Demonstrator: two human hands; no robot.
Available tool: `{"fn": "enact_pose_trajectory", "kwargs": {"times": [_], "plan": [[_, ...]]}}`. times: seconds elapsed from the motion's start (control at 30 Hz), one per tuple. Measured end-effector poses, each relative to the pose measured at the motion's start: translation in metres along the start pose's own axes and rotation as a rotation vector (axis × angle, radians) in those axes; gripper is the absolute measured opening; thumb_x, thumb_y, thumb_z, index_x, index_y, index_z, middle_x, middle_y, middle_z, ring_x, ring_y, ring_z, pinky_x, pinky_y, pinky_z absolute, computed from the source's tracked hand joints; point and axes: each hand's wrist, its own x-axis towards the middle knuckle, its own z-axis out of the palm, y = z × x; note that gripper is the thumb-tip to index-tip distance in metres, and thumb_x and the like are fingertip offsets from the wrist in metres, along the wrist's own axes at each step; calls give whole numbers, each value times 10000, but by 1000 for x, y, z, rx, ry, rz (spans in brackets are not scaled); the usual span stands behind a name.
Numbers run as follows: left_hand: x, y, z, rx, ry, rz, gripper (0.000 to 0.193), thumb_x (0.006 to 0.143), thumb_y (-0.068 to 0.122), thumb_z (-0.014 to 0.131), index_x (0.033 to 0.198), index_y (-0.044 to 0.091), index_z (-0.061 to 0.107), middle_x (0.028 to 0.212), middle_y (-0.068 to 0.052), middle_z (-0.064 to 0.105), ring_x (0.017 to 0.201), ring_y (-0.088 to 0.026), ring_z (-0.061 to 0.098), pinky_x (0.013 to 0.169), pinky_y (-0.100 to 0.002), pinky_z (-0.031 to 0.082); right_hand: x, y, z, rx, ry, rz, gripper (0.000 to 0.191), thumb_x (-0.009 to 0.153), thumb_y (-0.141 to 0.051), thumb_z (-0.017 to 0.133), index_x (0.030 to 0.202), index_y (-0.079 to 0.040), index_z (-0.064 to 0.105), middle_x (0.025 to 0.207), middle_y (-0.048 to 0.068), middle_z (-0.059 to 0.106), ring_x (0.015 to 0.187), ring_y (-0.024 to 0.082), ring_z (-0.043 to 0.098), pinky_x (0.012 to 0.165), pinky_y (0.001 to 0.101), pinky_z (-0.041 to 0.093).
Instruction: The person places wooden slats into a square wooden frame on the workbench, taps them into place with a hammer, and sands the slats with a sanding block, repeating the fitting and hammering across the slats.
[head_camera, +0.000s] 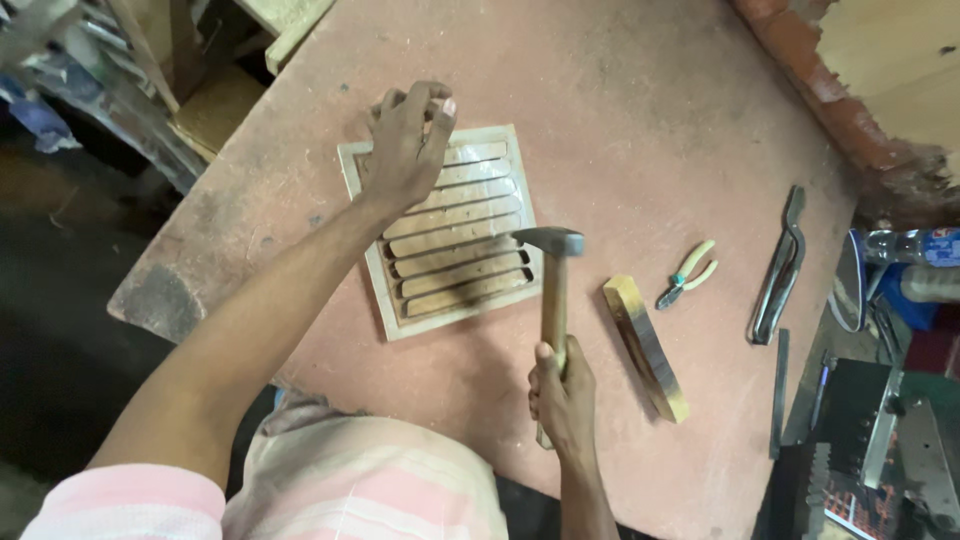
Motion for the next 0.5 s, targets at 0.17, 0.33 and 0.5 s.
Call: {"fn": "enact_pose_trajectory", "kwargs": {"times": [0.17,0.33,0.5], "plan": [[-1,3,-3,-32,-20,-28,344,1110,361,487,1289,93,609,1001,-73,703,1076,-257,527,1025,-460,314,1,-1,5,407,-21,-429,384,1046,-436,573,988,-63,504,616,-12,500,442,56,468,359,214,367],[3,11,-7,-7,-32,-21,343,1094,372,485,1233,88,619,922,-62,717,1048,-251,558,1047,-484,289,23,-15,8,-110,3,2,362,972,-441,566,931,-85,521,555,8,481,396,77,460,331,242,376],[4,14,-5,6,2,3,319,1098,358,505,1225,95,631,933,-53,729,1042,-258,554,1016,-479,285,5,-20,6,222,3,-187,406,1014,-456,545,911,-66,504,569,3,492,399,74,463,310,243,374]]}}
